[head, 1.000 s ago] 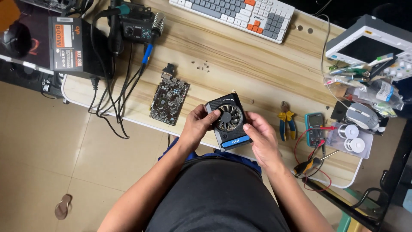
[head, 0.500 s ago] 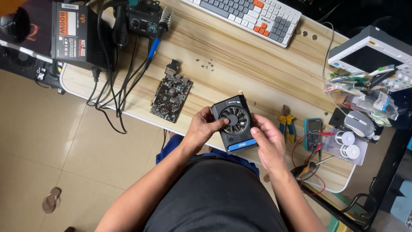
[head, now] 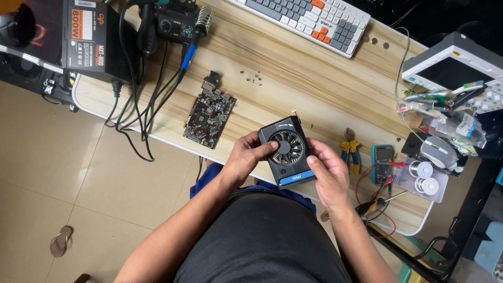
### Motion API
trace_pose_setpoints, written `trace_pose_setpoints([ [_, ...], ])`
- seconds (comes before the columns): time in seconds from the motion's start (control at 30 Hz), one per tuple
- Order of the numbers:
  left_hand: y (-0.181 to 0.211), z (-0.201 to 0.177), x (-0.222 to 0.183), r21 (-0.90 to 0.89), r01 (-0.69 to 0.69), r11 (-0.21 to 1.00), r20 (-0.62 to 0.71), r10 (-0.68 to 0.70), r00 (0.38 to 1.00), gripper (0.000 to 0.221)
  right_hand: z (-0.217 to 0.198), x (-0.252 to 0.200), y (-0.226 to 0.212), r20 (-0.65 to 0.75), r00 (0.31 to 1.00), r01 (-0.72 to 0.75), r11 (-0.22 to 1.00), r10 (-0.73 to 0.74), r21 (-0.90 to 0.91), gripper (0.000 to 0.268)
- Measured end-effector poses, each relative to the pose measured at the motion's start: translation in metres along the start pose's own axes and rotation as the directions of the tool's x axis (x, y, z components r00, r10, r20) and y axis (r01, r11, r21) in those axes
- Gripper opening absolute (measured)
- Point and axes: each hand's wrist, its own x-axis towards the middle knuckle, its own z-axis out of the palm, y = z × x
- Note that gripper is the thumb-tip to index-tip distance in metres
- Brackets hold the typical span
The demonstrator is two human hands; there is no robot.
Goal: Disassembling a GPU fan housing and cleaning the fan blades using a brush and screwdriver.
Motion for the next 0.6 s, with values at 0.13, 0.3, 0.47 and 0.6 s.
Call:
trace_pose_setpoints([
  [0.13, 0.002, 0.001, -0.001, -0.007, 0.001, 1.0, 0.009, -0.001, 1.0, 0.032, -0.001, 0.001, 0.0, 0.005, 1.0, 0.0, 1.0, 0.0, 0.013, 0.049],
  [0.3, -0.003, -0.002, -0.003, -0.093, 0.062, 0.994, 0.002, -0.062, 0.998, 0.029, -0.001, 0.002, -0.005, 0.019, 0.999, -0.027, 1.0, 0.027, -0.01, 0.049],
  [0.47, -0.018, -0.009, 0.0, -0.117, 0.083, 0.99, -0.029, -0.087, 0.996, 0.029, -0.015, 0.003, 0.006, 0.015, 0.997, -0.07, 0.997, 0.071, -0.022, 0.051],
  [0.6, -0.02, -0.012, 0.0, -0.078, 0.069, 0.995, -0.073, -0.074, 0.995, 0.03, -0.04, -0.001, 0.005, -0.121, 0.988, -0.149, 0.806, 0.096, -0.573, 0.064],
])
